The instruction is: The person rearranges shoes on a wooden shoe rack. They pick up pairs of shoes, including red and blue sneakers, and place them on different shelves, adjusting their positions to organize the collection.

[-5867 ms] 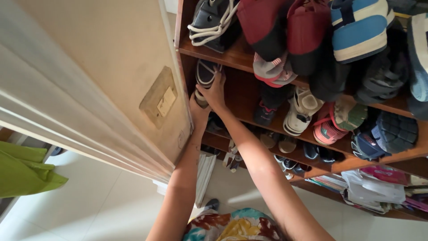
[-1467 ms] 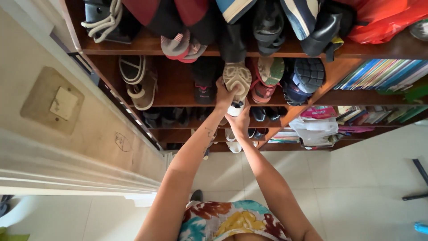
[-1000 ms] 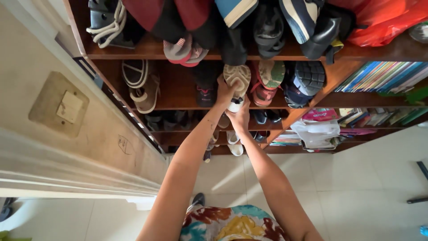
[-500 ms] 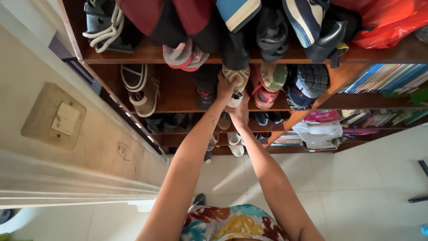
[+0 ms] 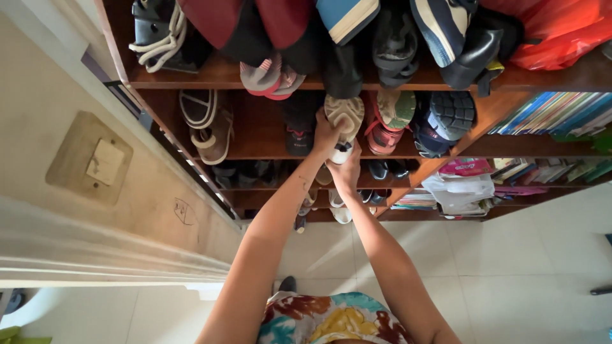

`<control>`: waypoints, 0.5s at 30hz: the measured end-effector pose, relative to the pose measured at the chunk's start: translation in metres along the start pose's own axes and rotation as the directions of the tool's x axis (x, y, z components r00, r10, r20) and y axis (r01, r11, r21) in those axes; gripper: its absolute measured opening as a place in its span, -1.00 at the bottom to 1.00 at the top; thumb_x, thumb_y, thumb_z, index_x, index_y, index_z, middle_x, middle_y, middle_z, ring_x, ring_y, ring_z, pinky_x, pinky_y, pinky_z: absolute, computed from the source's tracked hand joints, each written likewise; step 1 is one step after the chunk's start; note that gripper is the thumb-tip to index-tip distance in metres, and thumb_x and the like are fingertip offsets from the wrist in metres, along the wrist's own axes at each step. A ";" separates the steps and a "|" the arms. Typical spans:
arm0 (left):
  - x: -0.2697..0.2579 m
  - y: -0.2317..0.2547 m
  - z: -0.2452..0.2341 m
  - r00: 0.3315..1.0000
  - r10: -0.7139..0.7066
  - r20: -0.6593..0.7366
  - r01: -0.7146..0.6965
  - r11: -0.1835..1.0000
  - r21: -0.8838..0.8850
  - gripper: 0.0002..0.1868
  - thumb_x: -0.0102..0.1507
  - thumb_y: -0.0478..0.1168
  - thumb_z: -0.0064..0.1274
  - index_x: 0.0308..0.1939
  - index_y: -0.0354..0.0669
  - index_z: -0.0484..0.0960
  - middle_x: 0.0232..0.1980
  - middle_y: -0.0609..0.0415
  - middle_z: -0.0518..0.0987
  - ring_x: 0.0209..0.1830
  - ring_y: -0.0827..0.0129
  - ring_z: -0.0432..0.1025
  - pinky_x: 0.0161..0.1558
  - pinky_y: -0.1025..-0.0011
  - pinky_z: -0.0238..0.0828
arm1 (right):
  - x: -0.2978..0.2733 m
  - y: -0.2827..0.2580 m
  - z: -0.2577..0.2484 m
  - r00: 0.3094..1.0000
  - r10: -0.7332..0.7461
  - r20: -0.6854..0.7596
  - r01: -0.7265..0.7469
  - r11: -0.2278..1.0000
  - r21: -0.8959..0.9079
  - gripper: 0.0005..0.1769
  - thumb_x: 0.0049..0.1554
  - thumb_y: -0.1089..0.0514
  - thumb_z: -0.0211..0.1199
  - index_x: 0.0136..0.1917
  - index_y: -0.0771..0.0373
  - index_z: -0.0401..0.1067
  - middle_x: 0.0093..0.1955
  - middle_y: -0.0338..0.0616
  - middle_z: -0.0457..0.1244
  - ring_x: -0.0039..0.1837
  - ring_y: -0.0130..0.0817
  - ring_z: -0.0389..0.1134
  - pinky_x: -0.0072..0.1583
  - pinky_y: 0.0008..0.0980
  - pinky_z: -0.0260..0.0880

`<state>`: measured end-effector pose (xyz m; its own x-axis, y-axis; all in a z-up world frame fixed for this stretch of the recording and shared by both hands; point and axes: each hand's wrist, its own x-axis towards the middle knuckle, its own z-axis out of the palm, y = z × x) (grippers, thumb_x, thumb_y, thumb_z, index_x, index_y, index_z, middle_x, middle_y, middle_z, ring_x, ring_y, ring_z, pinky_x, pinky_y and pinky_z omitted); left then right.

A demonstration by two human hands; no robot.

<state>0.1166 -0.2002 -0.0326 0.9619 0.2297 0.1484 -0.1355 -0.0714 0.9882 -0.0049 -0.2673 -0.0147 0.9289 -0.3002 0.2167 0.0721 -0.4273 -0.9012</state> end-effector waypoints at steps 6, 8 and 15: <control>-0.020 -0.005 -0.007 0.999 -0.043 0.029 0.041 0.997 0.064 0.01 0.12 0.18 0.28 0.47 -0.12 0.10 0.37 -0.32 0.38 0.27 -0.24 0.41 0.23 -0.06 0.46 | -0.014 0.028 0.001 0.992 -0.090 -0.083 0.091 0.996 0.009 0.10 -0.21 0.12 0.54 0.52 0.15 0.07 0.37 0.18 0.18 0.37 0.29 0.26 0.31 0.27 0.31; -0.033 0.003 -0.012 0.997 -0.063 0.035 0.060 0.996 0.068 0.05 0.09 0.19 0.29 0.48 -0.11 0.08 0.38 -0.32 0.37 0.28 -0.22 0.40 0.23 -0.06 0.46 | -0.027 0.018 -0.007 0.990 -0.107 -0.092 0.108 0.994 0.010 0.10 -0.22 0.14 0.55 0.50 0.19 0.08 0.35 0.21 0.19 0.36 0.31 0.26 0.30 0.27 0.31; -0.087 0.052 -0.030 0.995 -0.054 0.084 0.046 0.994 0.095 0.10 0.11 0.05 0.32 0.59 0.15 -0.04 0.45 -0.29 0.33 0.34 -0.23 0.35 0.30 -0.03 0.42 | -0.061 0.022 -0.025 0.978 -0.155 -0.136 0.159 0.987 0.021 0.08 -0.26 0.19 0.59 0.46 0.32 0.14 0.30 0.24 0.19 0.33 0.28 0.27 0.30 0.19 0.31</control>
<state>0.0184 -0.1949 0.0073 0.9844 0.1506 0.0914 -0.0682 -0.1523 0.9860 -0.0692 -0.2794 -0.0380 0.8482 -0.3439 0.4029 0.2266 -0.4520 -0.8628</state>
